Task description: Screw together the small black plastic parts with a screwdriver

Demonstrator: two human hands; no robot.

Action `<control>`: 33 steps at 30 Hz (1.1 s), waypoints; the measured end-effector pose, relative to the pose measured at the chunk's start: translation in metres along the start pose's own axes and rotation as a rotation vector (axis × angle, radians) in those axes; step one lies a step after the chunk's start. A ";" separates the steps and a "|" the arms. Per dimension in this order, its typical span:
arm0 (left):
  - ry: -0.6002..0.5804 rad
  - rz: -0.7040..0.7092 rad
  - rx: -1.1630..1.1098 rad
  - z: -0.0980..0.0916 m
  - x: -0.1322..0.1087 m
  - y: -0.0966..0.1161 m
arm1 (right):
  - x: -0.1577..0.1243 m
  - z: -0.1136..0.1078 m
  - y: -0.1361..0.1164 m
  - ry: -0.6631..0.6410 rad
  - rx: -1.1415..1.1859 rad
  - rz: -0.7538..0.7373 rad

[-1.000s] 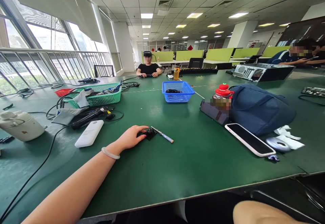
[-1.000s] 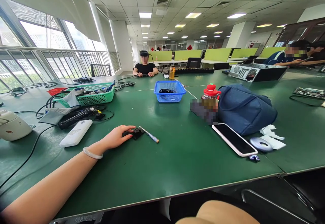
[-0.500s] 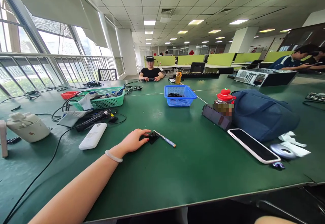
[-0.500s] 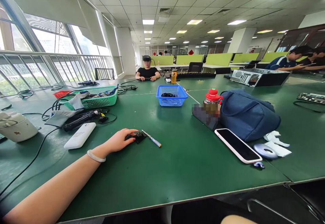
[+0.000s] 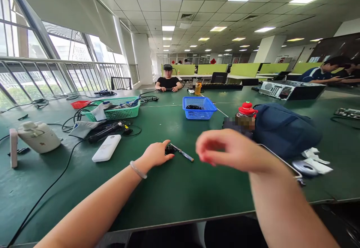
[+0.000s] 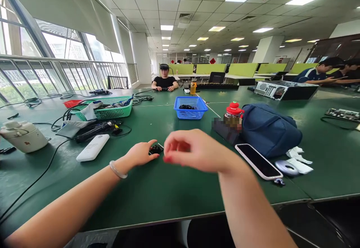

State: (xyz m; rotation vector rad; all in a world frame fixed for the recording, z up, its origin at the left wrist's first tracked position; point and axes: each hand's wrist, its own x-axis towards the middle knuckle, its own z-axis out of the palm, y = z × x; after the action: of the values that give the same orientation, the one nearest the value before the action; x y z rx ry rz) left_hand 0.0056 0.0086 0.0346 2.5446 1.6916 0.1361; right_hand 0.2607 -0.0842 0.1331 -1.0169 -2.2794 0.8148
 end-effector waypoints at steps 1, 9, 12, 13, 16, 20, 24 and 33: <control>0.001 -0.031 0.009 0.000 0.001 0.003 | 0.009 0.010 0.006 -0.011 -0.079 0.115; 0.086 -0.112 -0.213 0.015 -0.009 -0.004 | 0.054 0.089 0.073 0.061 -0.685 0.538; 0.104 -0.097 -0.263 0.017 -0.008 -0.010 | 0.053 0.100 0.086 0.084 -0.717 0.528; 0.105 -0.087 -0.272 0.018 -0.006 -0.011 | 0.053 0.102 0.088 0.106 -0.719 0.517; 0.113 -0.042 -0.272 0.020 -0.002 -0.014 | 0.054 0.106 0.093 0.229 -0.679 0.496; 0.140 -0.010 -0.275 0.024 0.000 -0.016 | 0.052 0.108 0.096 0.483 -0.581 0.403; 0.155 0.019 -0.324 0.028 0.001 -0.019 | 0.050 0.109 0.101 0.707 -0.518 0.137; 0.196 0.043 -0.365 0.036 0.007 -0.022 | 0.048 0.116 0.091 0.793 -0.689 -0.532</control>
State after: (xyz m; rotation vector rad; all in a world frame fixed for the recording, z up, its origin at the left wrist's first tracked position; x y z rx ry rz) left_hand -0.0073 0.0222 -0.0035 2.3541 1.5015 0.6522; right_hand 0.1996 -0.0339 0.0001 -0.7217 -1.9376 -0.5547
